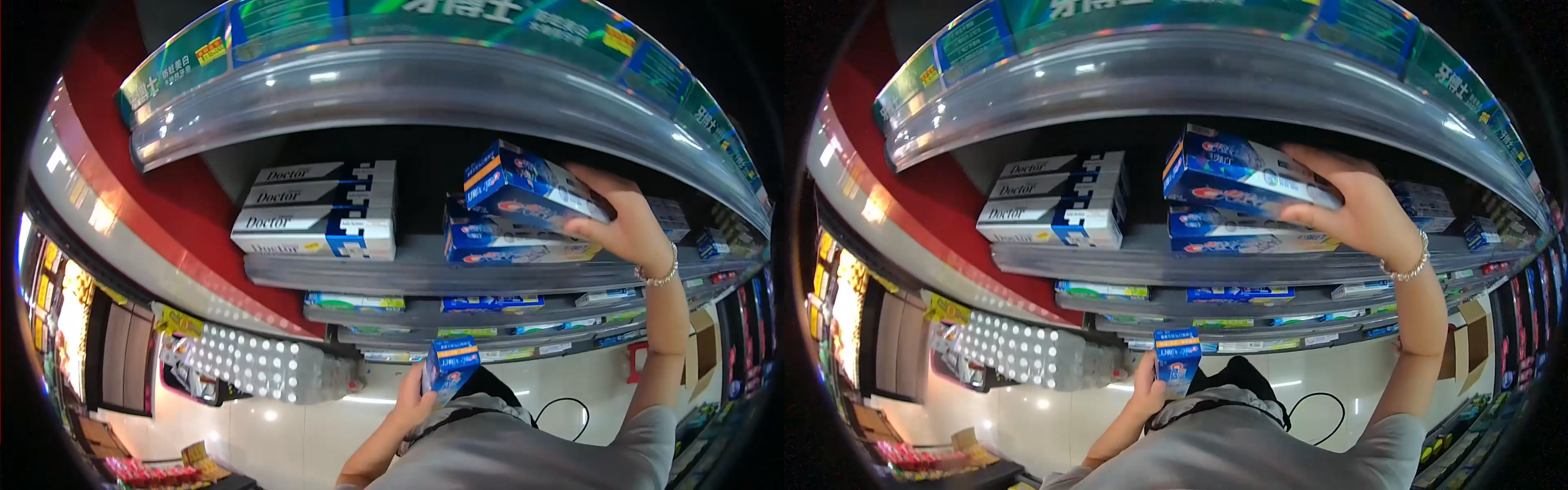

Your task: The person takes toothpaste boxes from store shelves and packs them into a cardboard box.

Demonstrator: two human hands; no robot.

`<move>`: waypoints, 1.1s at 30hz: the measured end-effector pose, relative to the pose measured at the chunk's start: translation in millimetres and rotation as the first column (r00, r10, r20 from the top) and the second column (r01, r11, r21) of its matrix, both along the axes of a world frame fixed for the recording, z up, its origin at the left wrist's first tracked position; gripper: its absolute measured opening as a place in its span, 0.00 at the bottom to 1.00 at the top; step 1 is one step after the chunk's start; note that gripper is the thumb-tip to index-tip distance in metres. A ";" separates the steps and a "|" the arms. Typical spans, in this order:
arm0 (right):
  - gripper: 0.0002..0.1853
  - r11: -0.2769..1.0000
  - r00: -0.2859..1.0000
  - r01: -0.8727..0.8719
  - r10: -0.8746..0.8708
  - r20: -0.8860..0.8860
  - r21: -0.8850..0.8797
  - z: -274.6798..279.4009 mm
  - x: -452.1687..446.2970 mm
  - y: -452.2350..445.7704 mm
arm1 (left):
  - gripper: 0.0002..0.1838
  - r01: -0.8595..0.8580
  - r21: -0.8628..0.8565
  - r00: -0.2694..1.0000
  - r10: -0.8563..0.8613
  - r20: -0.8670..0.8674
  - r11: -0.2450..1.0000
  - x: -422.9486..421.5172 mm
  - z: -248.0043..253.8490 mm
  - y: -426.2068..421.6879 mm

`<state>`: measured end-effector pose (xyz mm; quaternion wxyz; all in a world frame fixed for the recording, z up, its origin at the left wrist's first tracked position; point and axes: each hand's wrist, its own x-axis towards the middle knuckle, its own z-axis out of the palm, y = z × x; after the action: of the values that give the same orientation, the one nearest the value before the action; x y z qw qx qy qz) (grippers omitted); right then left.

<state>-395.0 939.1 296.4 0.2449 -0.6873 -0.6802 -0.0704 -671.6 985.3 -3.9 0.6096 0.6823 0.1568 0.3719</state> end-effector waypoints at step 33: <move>0.25 0.901 0.997 -0.060 0.077 0.020 -0.430 -46.5 45.2 63.4 | 0.27 0.037 -0.063 0.997 -0.041 -0.061 0.997 7.1 -0.7 14.9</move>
<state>-349.8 1002.5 249.9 0.0776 -0.6986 -0.7071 0.0768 -664.5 1000.3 -4.7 0.6322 0.6774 0.1739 0.3335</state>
